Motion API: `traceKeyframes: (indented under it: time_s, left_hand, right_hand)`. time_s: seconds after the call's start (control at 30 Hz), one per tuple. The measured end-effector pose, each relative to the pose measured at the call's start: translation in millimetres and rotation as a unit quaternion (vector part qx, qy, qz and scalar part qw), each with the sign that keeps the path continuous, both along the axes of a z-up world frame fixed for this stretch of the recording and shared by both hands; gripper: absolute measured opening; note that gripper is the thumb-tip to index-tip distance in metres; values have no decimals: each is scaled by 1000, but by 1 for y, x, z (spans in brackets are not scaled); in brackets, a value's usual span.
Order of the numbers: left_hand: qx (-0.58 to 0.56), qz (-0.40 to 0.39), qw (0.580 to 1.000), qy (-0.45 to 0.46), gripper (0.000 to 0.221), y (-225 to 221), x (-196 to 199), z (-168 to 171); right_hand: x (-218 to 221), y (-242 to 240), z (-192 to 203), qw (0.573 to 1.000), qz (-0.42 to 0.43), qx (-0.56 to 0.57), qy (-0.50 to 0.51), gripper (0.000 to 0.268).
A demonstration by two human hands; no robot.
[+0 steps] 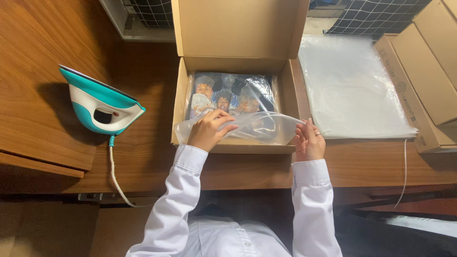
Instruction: The person removes light purple shorts from a plastic bag inside a cardboard box, places them onto a green plastic hanger, and hangs the garment on a clothing rack. Then, the person closes the box and moves it aside, before taking a black t-shirt from a second box and placing it onto a metal hanger.
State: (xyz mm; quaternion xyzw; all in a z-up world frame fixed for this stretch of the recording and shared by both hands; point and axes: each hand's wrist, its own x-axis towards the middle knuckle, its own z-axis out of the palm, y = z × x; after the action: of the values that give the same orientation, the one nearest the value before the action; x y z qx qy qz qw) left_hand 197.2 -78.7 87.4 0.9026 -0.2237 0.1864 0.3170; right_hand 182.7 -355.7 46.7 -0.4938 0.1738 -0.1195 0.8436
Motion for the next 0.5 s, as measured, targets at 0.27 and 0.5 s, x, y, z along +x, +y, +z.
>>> traceKeyframes:
  time_s: [0.27, 0.5]
  left_hand:
    - [78, 61, 994, -44, 10, 3, 17, -13]
    - [86, 92, 992, -21, 11, 13, 20, -17]
  right_hand:
    - [0, -2, -4, 999, -23, -32, -1, 24]
    - [-18, 53, 55, 958, -51, -244, -140, 17]
